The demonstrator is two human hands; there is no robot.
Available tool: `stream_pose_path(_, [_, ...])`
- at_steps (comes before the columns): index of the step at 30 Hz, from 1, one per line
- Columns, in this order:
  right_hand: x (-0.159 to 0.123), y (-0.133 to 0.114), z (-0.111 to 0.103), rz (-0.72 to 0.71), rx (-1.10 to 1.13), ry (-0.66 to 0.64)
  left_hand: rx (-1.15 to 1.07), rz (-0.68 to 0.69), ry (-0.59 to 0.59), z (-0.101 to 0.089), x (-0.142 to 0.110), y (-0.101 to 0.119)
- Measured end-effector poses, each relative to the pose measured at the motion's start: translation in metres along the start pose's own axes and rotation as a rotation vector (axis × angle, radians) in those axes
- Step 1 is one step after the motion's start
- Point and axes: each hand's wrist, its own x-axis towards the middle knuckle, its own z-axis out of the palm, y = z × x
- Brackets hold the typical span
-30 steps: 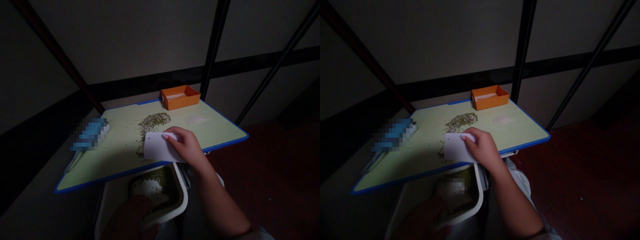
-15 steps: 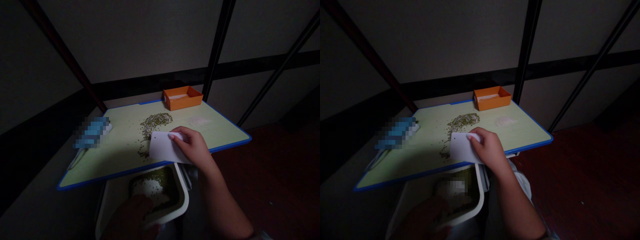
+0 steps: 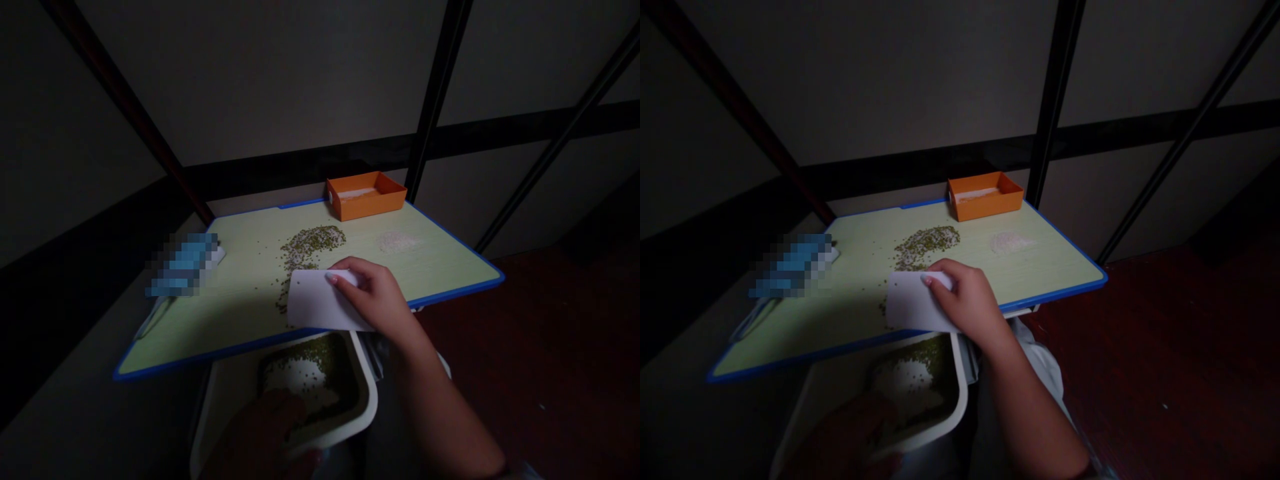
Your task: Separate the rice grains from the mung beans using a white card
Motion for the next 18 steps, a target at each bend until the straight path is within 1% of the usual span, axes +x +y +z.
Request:
stream_pose_path(4, [-0.001,0.000,-0.003,0.008,-0.005,0.027,0.003,0.020,0.039,0.002,0.000,0.000])
stream_pose_path(7, [-0.002,-0.001,0.001,0.002,-0.011,0.052,0.016,0.031,0.067,0.003,-0.001,0.001])
stream_pose_path(12, [-0.003,-0.005,0.011,-0.031,0.007,-0.032,0.030,0.027,0.043,0.003,0.000,0.002])
stream_pose_path(15, [-0.004,-0.007,0.005,-0.050,0.021,-0.053,0.039,0.005,0.040,0.002,0.000,0.002])
stream_pose_path(18, [-0.008,-0.009,-0.009,-0.035,-0.007,0.038,0.034,0.026,0.049,0.002,0.000,0.001])
